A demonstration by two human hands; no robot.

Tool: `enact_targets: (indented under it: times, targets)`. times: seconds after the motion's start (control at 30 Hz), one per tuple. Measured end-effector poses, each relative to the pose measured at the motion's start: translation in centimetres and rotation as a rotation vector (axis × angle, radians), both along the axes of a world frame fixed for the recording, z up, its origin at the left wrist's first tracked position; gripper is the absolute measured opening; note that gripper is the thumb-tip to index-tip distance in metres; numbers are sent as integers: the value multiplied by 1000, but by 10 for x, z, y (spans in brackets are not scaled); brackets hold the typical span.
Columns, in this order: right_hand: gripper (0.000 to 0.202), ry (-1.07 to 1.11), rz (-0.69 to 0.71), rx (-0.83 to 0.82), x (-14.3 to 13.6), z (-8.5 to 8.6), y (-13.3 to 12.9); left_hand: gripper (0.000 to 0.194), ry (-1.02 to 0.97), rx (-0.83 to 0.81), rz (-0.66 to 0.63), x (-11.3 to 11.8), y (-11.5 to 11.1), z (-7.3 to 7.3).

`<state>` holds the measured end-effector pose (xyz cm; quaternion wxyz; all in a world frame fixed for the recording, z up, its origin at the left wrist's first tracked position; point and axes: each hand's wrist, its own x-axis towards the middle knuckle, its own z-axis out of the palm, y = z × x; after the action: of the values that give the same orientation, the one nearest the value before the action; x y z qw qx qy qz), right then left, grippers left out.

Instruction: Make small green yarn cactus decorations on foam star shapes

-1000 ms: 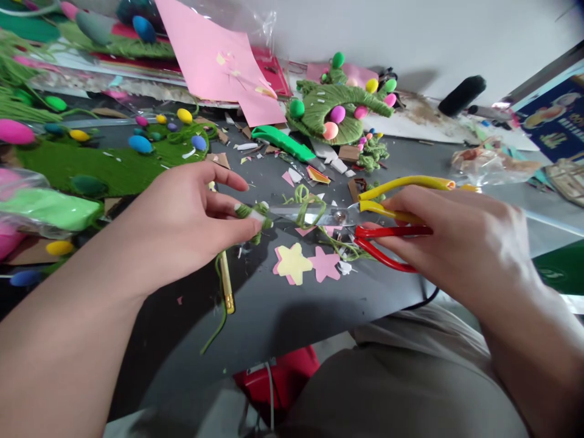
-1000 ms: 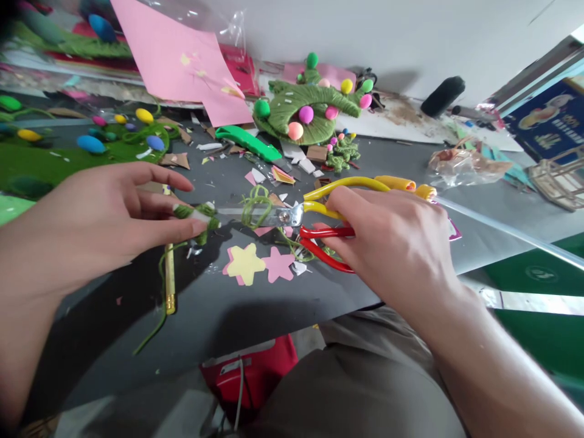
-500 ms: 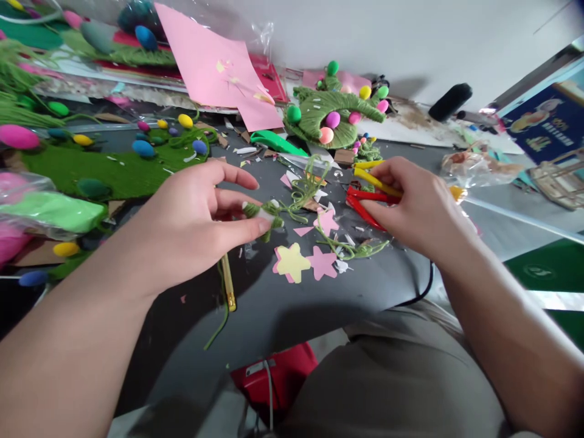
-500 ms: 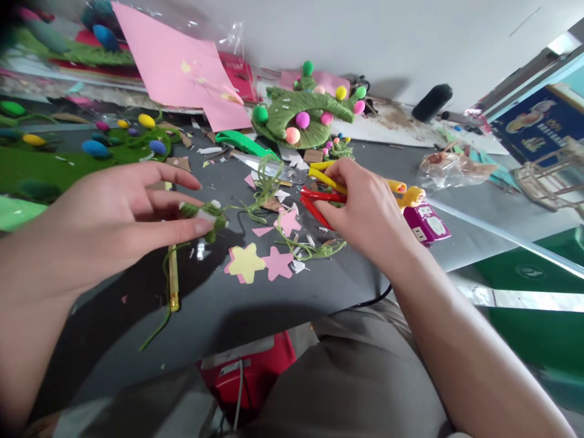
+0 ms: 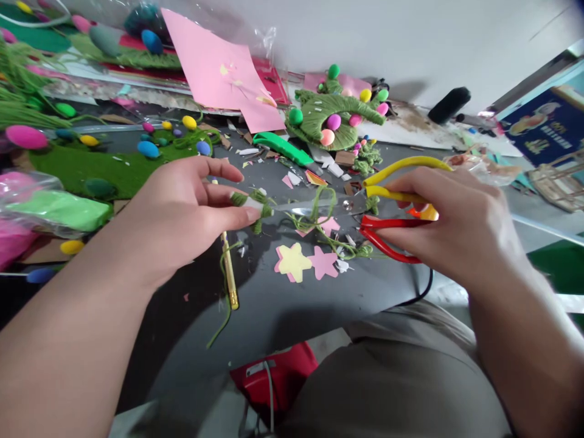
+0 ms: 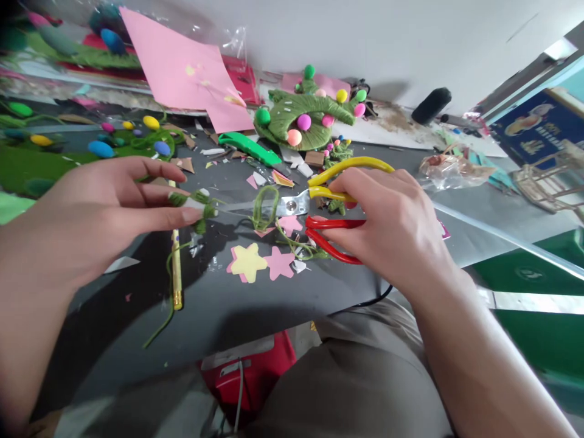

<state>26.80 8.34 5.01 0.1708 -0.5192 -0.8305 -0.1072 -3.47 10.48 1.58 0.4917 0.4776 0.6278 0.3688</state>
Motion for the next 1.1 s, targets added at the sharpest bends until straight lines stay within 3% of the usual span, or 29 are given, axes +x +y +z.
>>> enact_targets:
  times: [0.5, 0.77, 0.9, 1.1]
  targets:
    - [14, -50, -6, 15, -2, -5, 0, 53, 42, -16, -28, 2, -1, -1]
    - [21, -153, -266, 62, -9, -7, -2, 53, 23, 13, -47, 1, -1, -6]
    - [24, -82, -385, -35, -9, -10, 14, 50, 9, 40, -109, 3, -4, -6]
    - [36, 210, -207, -354, -12, -24, 47, 38, 52, 246, -268, 21, -15, -12]
